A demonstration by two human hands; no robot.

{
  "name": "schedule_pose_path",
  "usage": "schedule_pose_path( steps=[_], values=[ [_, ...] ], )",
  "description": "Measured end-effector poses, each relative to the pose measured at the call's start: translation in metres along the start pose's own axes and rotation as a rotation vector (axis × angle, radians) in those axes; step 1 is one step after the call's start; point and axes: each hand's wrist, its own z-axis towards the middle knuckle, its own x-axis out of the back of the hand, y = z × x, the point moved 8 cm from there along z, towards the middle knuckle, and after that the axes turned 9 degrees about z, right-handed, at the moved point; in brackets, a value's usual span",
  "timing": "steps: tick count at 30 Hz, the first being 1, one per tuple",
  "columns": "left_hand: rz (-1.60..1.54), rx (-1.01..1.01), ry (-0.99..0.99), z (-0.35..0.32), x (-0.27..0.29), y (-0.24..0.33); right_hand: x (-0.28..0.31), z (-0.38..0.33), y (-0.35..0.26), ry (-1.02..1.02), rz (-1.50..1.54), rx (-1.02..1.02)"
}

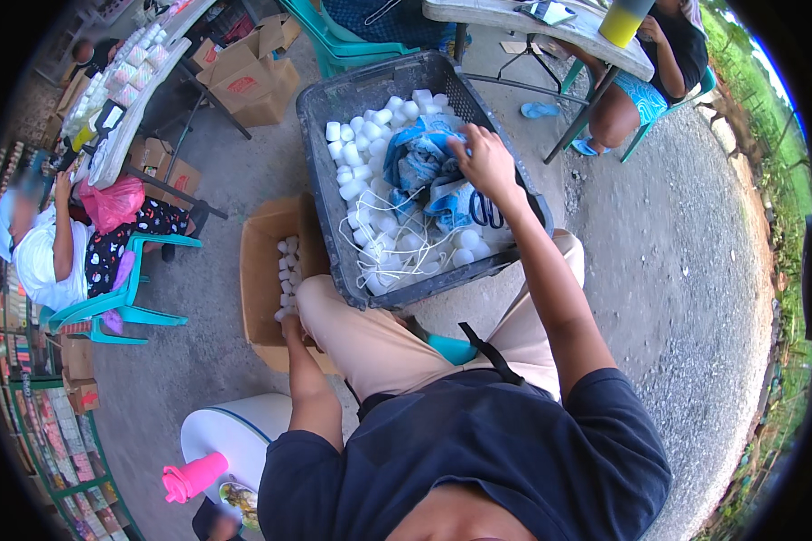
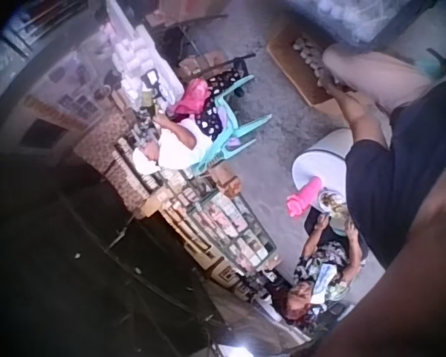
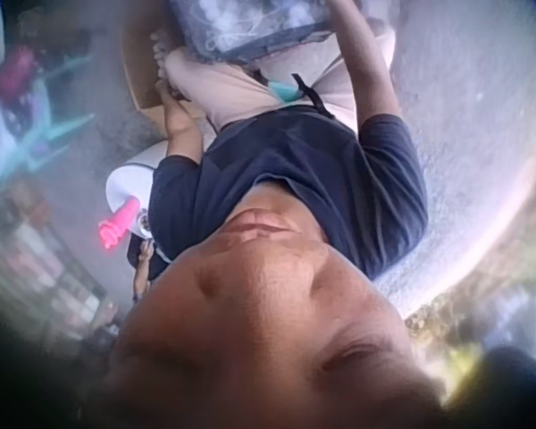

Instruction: The person repeatedly picks up small white cylindrical objects from a basket, wraps them with string, and uses scissors to cut the string. The person handles the objects one at a time and places the finished items back into the basket.

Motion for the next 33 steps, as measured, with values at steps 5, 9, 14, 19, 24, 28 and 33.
schedule_pose_path(
  steps=[5, 9, 14, 19, 24, 28, 33],
  values=[
    [-0.578, -0.344, 0.577, -0.041, 0.19, 0.15, -0.052, 0.04, 0.034, -0.377, -0.17, -0.094],
    [-0.844, -0.926, 0.774, -0.138, 0.337, 0.315, 0.005, 0.056, -0.013, 0.169, -0.118, 0.154],
    [0.097, -1.067, 0.71, -0.186, 0.272, 0.517, 0.062, 0.044, -0.021, 0.465, 0.32, 0.286],
    [0.397, -0.987, 0.903, -0.14, 0.214, 0.577, 0.06, 0.054, 0.012, 0.465, 1.081, 0.209],
    [0.234, -1.081, 0.899, -0.142, 0.22, 0.574, 0.043, 0.068, 0.035, 0.323, 1.605, 0.055],
    [-0.508, -1.31, 0.509, -0.208, 0.269, 0.566, 0.028, 0.064, 0.049, 0.241, 1.544, -0.178],
    [-0.689, -1.526, 0.107, -0.333, 0.287, 0.536, -0.003, 0.061, 0.005, -0.083, 1.187, 0.012]
  ],
)
